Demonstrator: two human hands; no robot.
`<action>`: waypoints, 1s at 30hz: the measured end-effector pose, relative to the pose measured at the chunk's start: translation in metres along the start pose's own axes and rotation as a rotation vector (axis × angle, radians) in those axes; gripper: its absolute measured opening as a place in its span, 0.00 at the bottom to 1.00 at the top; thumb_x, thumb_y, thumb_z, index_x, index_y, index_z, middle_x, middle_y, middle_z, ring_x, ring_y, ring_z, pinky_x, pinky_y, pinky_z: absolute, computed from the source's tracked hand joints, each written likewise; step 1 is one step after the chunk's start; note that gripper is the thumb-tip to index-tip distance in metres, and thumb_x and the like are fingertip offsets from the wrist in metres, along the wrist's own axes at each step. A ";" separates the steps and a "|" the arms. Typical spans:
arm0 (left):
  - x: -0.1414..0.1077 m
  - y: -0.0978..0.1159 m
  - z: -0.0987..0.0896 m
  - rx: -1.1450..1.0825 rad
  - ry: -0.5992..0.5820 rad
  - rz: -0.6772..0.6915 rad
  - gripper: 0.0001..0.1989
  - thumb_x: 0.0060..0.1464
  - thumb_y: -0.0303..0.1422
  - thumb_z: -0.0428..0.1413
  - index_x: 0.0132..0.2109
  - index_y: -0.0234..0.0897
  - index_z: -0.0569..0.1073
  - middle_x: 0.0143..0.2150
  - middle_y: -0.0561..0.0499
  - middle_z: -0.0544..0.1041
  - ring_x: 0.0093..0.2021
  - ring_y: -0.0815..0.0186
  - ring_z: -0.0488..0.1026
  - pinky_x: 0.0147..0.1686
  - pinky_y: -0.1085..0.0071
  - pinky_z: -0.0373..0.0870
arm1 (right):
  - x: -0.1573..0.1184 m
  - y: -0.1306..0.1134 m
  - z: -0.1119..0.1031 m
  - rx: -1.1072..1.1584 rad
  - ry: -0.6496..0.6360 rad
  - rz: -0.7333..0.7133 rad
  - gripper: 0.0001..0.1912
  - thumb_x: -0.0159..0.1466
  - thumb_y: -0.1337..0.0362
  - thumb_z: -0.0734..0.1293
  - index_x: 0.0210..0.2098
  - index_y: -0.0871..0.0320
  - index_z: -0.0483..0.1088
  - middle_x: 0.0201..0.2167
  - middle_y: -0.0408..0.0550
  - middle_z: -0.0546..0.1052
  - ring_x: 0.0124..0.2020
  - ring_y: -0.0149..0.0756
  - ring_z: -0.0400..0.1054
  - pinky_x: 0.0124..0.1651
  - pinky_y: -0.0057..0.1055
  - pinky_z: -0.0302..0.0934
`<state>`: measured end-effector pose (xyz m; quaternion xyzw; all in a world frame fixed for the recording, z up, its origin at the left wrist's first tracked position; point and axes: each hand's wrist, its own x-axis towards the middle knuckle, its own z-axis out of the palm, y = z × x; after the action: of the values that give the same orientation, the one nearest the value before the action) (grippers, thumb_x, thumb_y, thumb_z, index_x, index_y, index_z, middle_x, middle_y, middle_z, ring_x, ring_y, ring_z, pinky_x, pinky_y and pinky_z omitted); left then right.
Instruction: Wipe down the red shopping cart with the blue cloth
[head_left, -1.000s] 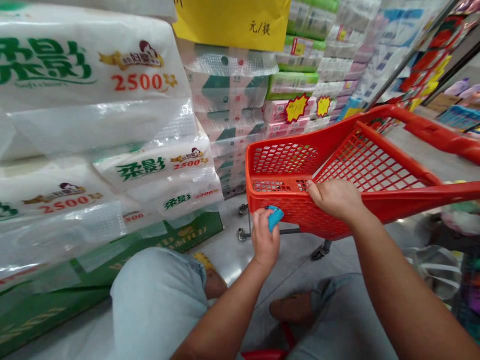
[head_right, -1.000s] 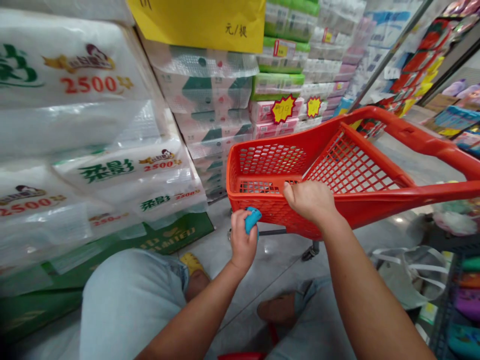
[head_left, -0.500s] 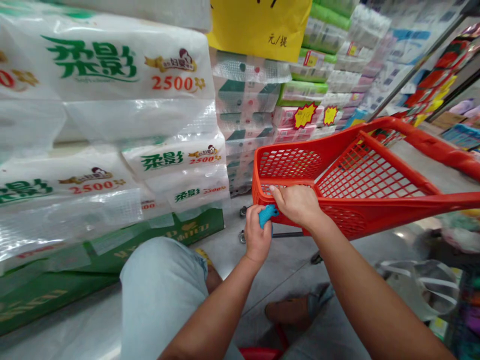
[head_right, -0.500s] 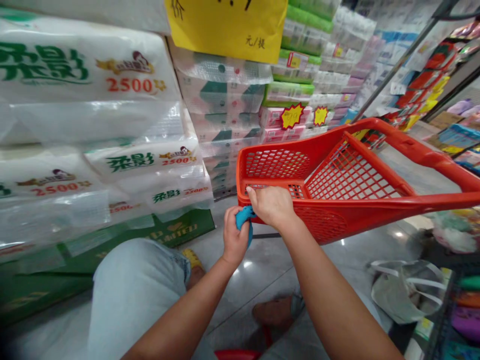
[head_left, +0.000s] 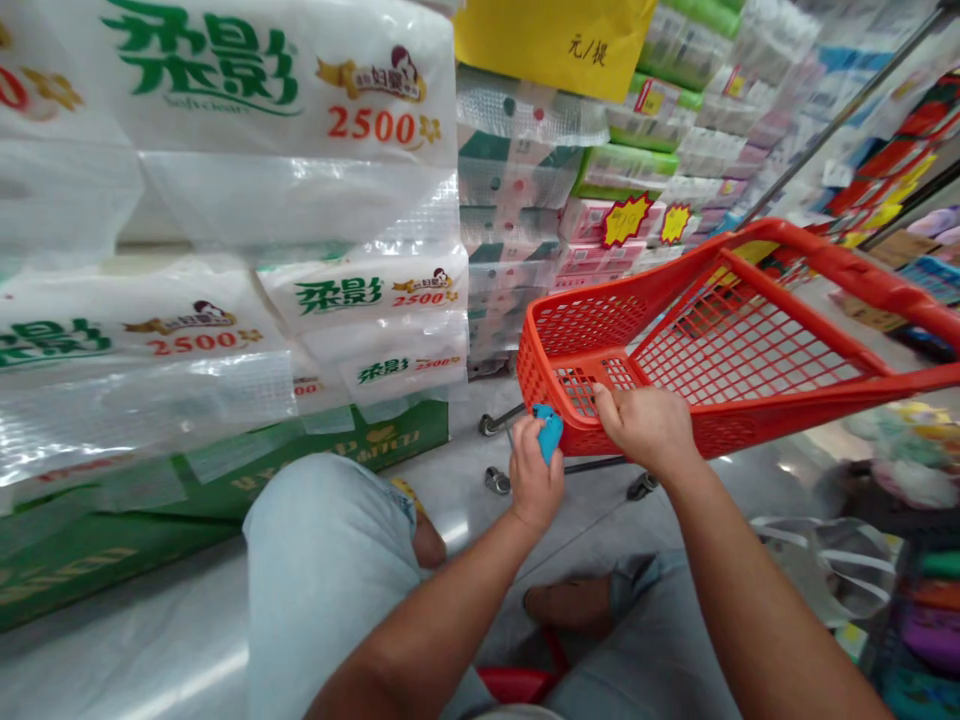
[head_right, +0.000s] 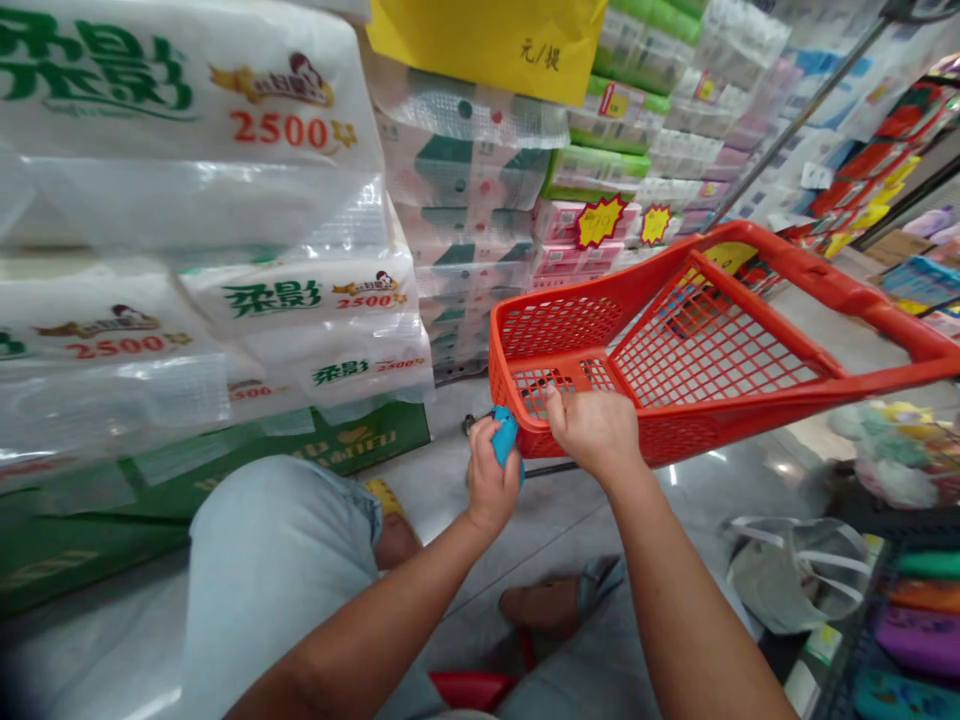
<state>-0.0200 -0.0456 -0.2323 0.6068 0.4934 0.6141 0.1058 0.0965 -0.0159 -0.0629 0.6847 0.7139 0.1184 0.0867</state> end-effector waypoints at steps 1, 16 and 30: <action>-0.008 0.005 0.001 0.002 -0.026 0.023 0.21 0.57 0.23 0.49 0.57 0.37 0.63 0.53 0.41 0.70 0.56 0.59 0.70 0.54 0.61 0.71 | -0.001 0.006 0.000 0.003 -0.025 0.005 0.35 0.73 0.52 0.47 0.36 0.62 0.81 0.32 0.61 0.81 0.38 0.48 0.77 0.33 0.32 0.58; -0.004 0.020 0.023 -0.050 -0.306 0.191 0.18 0.57 0.26 0.51 0.55 0.38 0.68 0.53 0.41 0.68 0.54 0.58 0.71 0.51 0.62 0.70 | 0.030 0.043 0.001 0.215 -0.166 0.320 0.31 0.70 0.47 0.53 0.49 0.65 0.77 0.49 0.66 0.78 0.53 0.51 0.73 0.52 0.41 0.65; 0.027 0.026 0.027 -0.104 -0.162 0.123 0.14 0.57 0.29 0.52 0.51 0.37 0.64 0.48 0.44 0.69 0.53 0.59 0.68 0.59 0.57 0.62 | 0.039 0.045 0.011 0.295 -0.034 0.285 0.24 0.69 0.55 0.57 0.47 0.68 0.76 0.46 0.64 0.79 0.49 0.51 0.74 0.53 0.45 0.67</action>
<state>0.0088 -0.0254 -0.2019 0.6772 0.4127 0.5932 0.1387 0.1408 0.0255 -0.0587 0.7861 0.6177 0.0120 -0.0204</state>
